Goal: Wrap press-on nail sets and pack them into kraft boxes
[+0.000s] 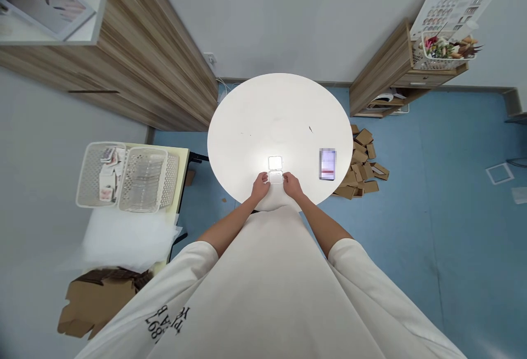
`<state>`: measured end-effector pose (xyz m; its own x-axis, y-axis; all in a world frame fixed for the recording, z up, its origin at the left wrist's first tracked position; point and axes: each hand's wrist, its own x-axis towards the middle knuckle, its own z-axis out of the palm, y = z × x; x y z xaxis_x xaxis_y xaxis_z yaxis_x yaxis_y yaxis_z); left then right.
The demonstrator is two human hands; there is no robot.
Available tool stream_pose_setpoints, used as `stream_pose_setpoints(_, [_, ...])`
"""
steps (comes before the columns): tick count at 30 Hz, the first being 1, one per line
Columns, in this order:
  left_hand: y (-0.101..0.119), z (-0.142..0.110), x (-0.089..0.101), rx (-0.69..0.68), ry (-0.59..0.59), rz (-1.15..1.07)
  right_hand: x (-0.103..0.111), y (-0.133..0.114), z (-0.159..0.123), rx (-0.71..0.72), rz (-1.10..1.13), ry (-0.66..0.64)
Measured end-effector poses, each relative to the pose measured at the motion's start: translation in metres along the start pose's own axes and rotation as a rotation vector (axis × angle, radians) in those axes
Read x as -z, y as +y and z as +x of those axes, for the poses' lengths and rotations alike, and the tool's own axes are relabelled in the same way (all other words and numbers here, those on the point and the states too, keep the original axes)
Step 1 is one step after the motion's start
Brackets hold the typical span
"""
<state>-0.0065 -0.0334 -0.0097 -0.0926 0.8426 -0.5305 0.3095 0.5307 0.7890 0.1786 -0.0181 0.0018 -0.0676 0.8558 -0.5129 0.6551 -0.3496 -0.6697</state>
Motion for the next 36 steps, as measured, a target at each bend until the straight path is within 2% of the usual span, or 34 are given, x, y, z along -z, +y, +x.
stream_pose_setpoints(6, [0.005, 0.001, 0.002, -0.042, -0.013, 0.027, -0.01, -0.004, -0.001, 0.016, 0.08, 0.006])
stream_pose_setpoints(11, [0.006, 0.004, 0.007, -0.034, -0.014, 0.06, -0.008, -0.007, -0.002, 0.015, 0.078, -0.01])
stream_pose_setpoints(16, [0.012, -0.005, 0.028, -0.041, 0.024, 0.055, 0.001, -0.014, -0.006, 0.084, 0.047, 0.041])
stream_pose_setpoints(20, [0.021, -0.013, 0.061, -0.08, 0.082, 0.035, 0.008, -0.033, -0.002, 0.178, 0.054, 0.06])
stream_pose_setpoints(25, [0.023, -0.022, 0.106, -0.107, 0.206, 0.006, 0.002, -0.076, 0.007, 0.268, 0.036, 0.015])
stream_pose_setpoints(31, [0.017, -0.04, 0.168, -0.128, 0.338, -0.03, -0.032, -0.142, 0.009, 0.405, 0.027, -0.107])
stream_pose_setpoints(36, [0.005, -0.063, 0.242, -0.128, 0.438, -0.052, -0.074, -0.206, 0.005, 0.517, -0.03, -0.2])
